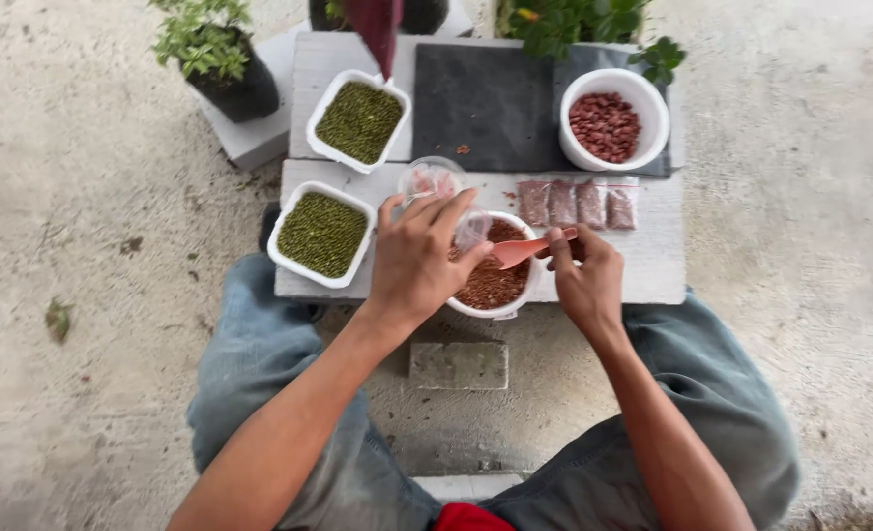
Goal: Scooping seeds from a bowl into small plastic bags using a spoon
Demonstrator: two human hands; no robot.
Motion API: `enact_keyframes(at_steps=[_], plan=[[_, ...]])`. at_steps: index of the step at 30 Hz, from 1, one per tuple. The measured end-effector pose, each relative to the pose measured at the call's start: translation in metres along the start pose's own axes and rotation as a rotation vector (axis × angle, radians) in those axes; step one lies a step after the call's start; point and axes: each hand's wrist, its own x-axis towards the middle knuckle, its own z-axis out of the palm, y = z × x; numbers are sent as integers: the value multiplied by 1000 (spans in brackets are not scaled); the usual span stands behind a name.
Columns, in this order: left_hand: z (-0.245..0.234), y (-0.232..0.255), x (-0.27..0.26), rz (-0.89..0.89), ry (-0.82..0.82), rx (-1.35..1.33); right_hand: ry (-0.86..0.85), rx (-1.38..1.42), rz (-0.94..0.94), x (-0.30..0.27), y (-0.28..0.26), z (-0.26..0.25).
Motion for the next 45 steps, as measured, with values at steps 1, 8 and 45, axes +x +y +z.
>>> enact_keyframes(at_steps=[1, 8, 45], plan=[[0, 0, -1, 15, 5, -13, 18, -9, -3, -1, -4, -4], [-4, 4, 1, -15, -93, 34, 48, 144, 24, 1, -22, -22], [8, 15, 2, 7, -65, -3, 309, -238, -875, -5, -22, -42]])
